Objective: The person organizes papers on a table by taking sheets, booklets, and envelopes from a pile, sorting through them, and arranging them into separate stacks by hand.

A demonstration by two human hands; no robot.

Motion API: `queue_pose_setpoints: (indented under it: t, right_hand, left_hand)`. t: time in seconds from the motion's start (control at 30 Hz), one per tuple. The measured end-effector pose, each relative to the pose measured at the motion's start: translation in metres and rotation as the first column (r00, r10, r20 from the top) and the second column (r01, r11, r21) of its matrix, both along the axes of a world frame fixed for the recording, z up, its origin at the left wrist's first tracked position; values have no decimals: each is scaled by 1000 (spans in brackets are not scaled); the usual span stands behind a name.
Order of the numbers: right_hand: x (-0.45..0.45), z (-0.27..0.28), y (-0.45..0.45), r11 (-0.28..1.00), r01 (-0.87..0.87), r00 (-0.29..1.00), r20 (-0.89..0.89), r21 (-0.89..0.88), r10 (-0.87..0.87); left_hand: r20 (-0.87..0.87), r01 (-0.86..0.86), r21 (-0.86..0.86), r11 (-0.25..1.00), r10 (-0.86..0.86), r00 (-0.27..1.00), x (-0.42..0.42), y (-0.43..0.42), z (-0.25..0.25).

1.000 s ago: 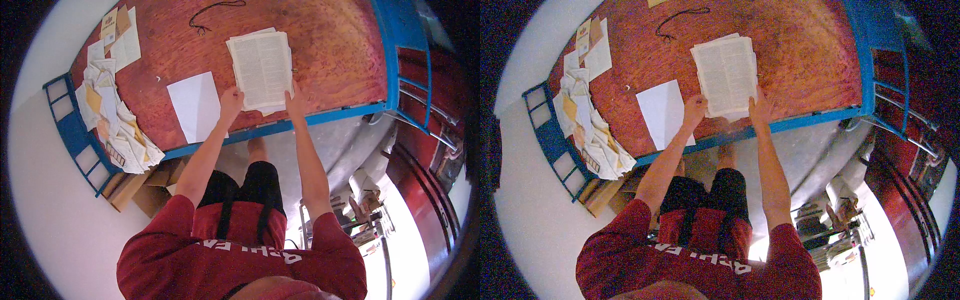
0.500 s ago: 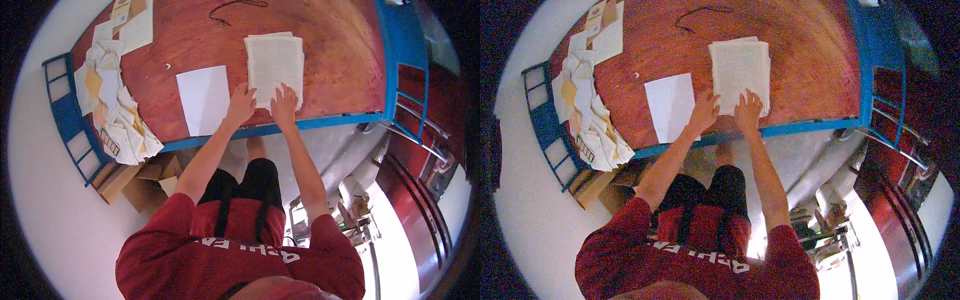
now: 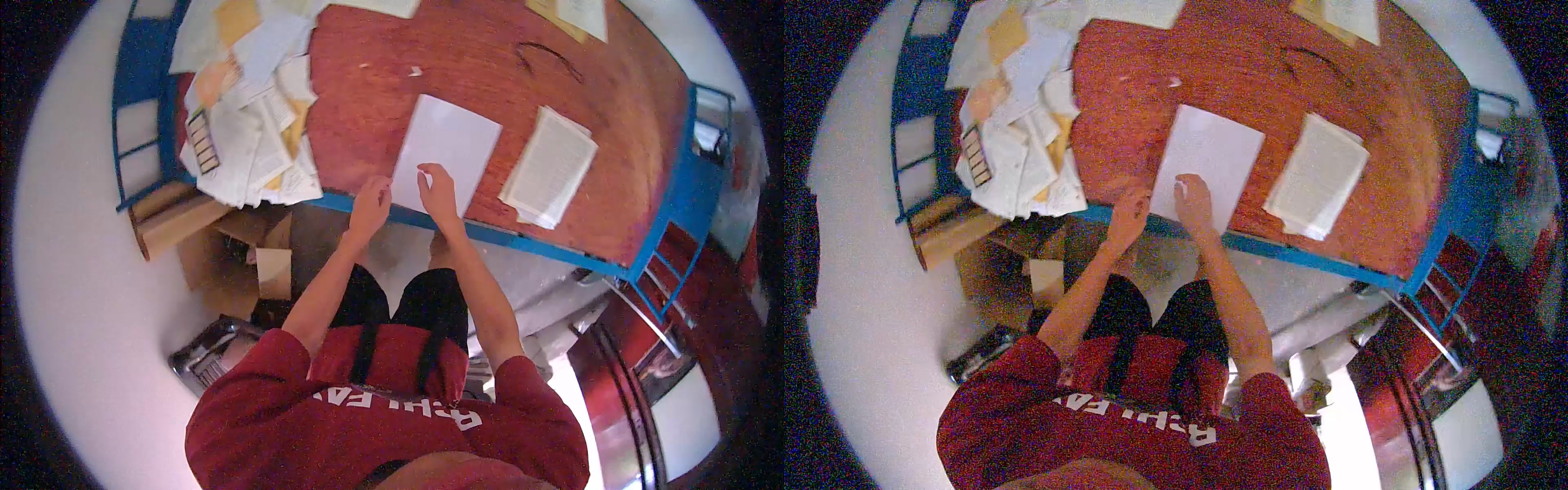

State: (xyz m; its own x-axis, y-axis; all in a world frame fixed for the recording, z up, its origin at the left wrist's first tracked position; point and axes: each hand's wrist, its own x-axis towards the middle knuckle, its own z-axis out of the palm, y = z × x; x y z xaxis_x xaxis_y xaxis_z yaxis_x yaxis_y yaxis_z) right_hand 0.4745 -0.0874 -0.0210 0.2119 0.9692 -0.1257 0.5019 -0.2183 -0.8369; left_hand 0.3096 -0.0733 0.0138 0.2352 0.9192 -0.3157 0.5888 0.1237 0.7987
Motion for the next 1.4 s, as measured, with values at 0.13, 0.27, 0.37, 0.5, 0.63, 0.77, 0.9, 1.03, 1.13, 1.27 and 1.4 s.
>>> queue_pose_setpoints:
  t: [0.13,0.27,0.37,0.5,0.63,0.77,0.9,1.03,1.13,1.27,1.4]
  right_hand:
    - [-74,-12,34,994,-73,990,-124,-81,63]
    - [-140,-25,62,957,-199,964,-217,-211,153]
    - [-187,-42,78,936,-253,914,-379,-246,147]
    - [-231,-59,95,917,-303,906,-378,-260,192]
    - [-253,-77,110,885,-321,930,-290,-338,227]
    - [-259,-61,127,891,-365,926,-206,-270,317]
    - [-256,-57,125,890,-343,901,-371,-299,223]
    - [-240,-3,118,915,-233,867,-497,-330,42]
    - [-206,-9,96,909,-228,926,-367,-350,91]
    - [-170,17,76,939,-141,910,-414,-313,-1]
    - [-118,28,55,927,-85,838,-530,-365,-132]
  left_hand:
    - [-127,-73,155,985,93,988,-79,8,-6]
    - [-50,-310,78,948,314,948,-139,25,-8]
    - [-24,-453,-27,891,453,891,-174,37,-4]
    - [-18,-562,-128,817,565,825,-214,43,-15]
    - [38,-608,-276,744,641,767,-238,43,-29]
    - [128,-625,-336,704,692,711,-250,43,-33]
    - [87,-678,-464,570,791,605,-253,39,-43]
    - [-6,-802,-500,328,924,382,-250,31,-33]
    - [-85,-746,-575,337,882,464,-237,25,-38]
    - [-103,-760,-580,295,898,427,-201,35,-27]
    - [-24,-694,-507,511,797,604,-174,46,-7]
